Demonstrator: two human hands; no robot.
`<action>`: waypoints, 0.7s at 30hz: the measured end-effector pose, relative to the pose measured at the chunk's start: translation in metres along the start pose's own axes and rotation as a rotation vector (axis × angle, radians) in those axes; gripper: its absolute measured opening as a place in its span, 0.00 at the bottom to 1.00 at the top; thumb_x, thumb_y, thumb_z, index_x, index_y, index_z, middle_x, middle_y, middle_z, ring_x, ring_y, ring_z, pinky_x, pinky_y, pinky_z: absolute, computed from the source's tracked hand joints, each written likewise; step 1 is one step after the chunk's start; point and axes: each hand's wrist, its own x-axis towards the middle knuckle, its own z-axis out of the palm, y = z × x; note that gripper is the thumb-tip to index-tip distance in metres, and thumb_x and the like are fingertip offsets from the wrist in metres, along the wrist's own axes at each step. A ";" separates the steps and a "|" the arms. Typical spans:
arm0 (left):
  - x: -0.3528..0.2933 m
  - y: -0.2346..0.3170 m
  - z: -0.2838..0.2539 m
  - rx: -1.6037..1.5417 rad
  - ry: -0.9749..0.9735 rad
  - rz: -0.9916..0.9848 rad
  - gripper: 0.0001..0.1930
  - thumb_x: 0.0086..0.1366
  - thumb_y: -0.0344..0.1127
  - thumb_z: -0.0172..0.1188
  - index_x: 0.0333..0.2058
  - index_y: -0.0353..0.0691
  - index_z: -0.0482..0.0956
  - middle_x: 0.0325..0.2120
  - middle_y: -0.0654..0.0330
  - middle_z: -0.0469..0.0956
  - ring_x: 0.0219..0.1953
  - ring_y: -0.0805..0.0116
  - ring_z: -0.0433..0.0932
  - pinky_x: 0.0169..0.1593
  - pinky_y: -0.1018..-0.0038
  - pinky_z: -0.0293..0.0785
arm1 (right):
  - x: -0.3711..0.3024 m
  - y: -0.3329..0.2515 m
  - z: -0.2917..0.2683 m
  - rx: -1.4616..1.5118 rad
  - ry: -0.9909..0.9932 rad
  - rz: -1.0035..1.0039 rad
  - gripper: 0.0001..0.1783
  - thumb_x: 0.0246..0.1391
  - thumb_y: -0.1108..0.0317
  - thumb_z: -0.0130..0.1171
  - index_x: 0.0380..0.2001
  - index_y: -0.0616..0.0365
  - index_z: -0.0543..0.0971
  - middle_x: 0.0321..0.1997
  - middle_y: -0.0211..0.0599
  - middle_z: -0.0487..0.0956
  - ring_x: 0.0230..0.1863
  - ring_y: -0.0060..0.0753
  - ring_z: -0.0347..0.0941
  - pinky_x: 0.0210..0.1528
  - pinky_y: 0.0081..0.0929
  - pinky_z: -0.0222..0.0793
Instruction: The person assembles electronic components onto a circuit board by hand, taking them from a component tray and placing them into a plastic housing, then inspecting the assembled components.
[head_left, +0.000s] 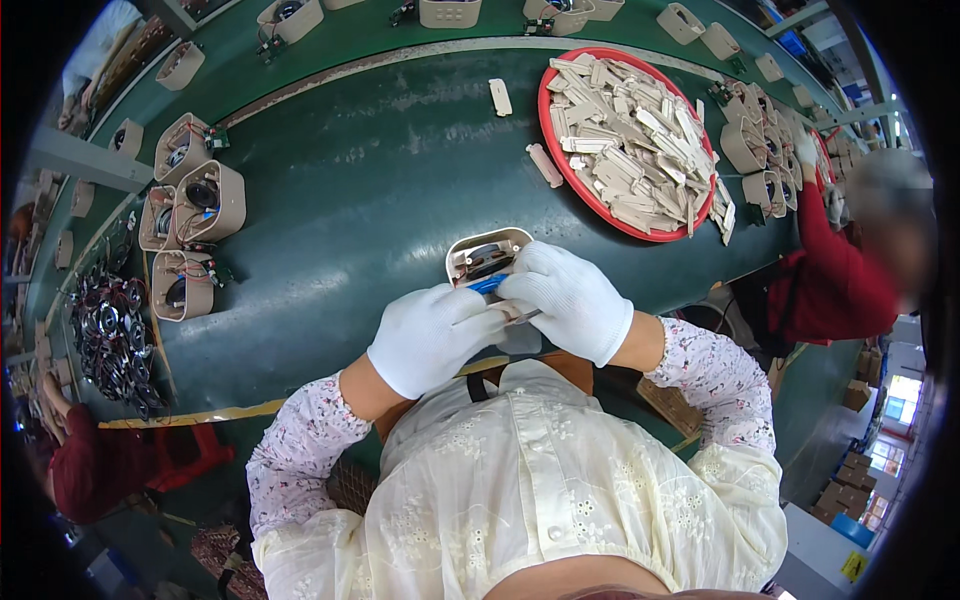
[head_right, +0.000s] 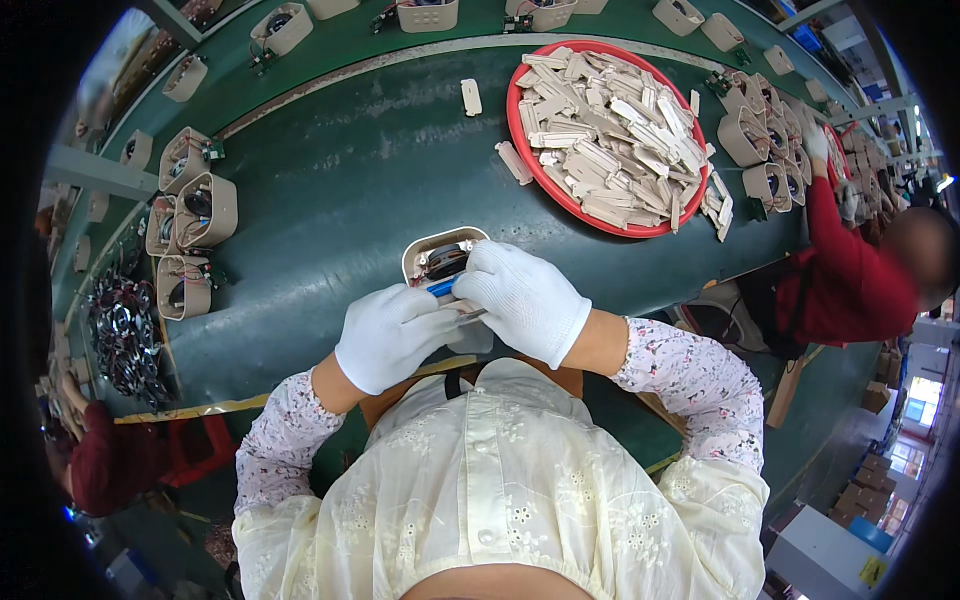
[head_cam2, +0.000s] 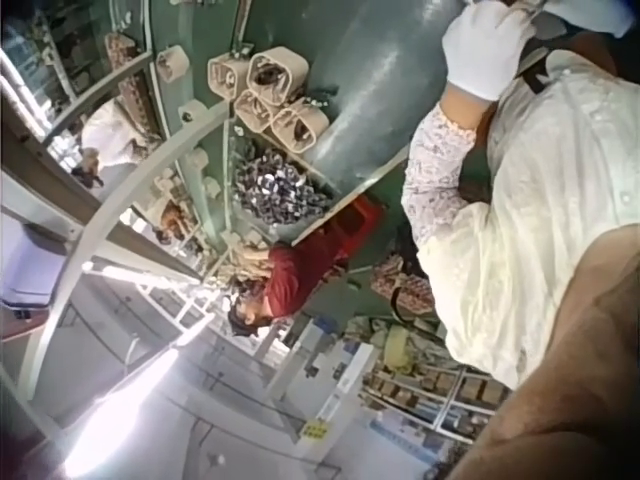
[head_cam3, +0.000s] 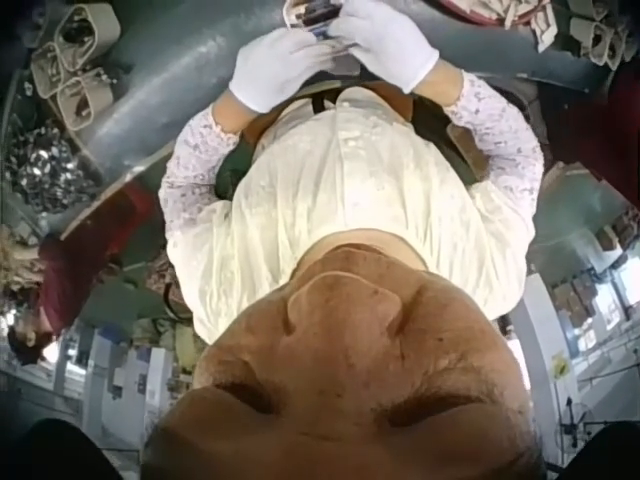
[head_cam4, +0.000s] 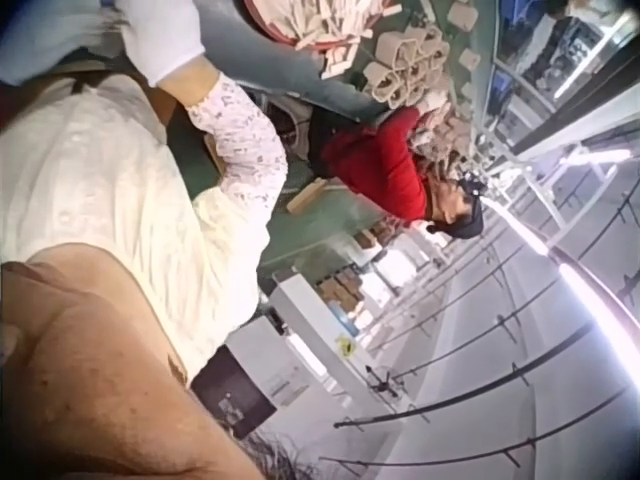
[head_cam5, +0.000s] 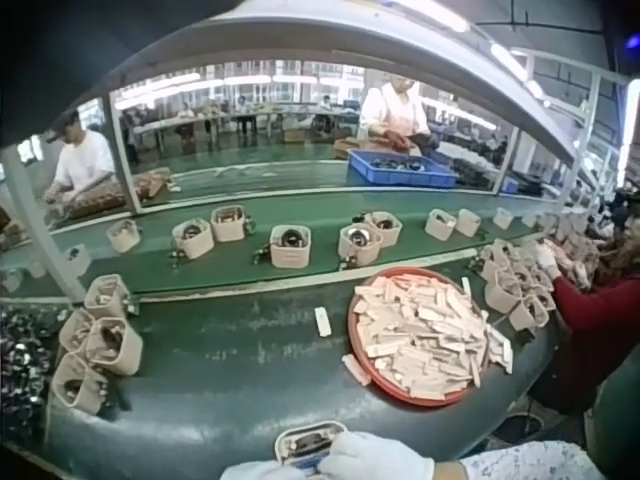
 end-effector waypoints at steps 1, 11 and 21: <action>0.002 0.001 -0.001 0.001 0.001 0.012 0.12 0.58 0.37 0.63 0.42 0.55 0.84 0.29 0.67 0.71 0.29 0.68 0.77 0.28 0.71 0.74 | -0.001 0.004 -0.001 0.047 -0.006 0.000 0.13 0.45 0.75 0.69 0.37 0.54 0.82 0.35 0.38 0.76 0.38 0.47 0.76 0.39 0.38 0.74; 0.007 0.011 -0.015 -0.006 -0.144 -0.112 0.10 0.59 0.39 0.69 0.40 0.54 0.84 0.36 0.67 0.78 0.32 0.64 0.82 0.32 0.69 0.78 | -0.020 -0.005 -0.014 0.023 -0.052 -0.125 0.26 0.46 0.65 0.70 0.52 0.51 0.80 0.46 0.34 0.80 0.44 0.44 0.79 0.42 0.36 0.77; 0.030 -0.041 -0.024 0.199 -0.177 -0.213 0.09 0.65 0.43 0.62 0.44 0.62 0.83 0.33 0.61 0.80 0.30 0.59 0.83 0.29 0.61 0.78 | -0.006 -0.016 -0.038 0.192 0.485 -0.092 0.09 0.51 0.77 0.64 0.36 0.56 0.86 0.32 0.38 0.81 0.30 0.42 0.78 0.34 0.34 0.74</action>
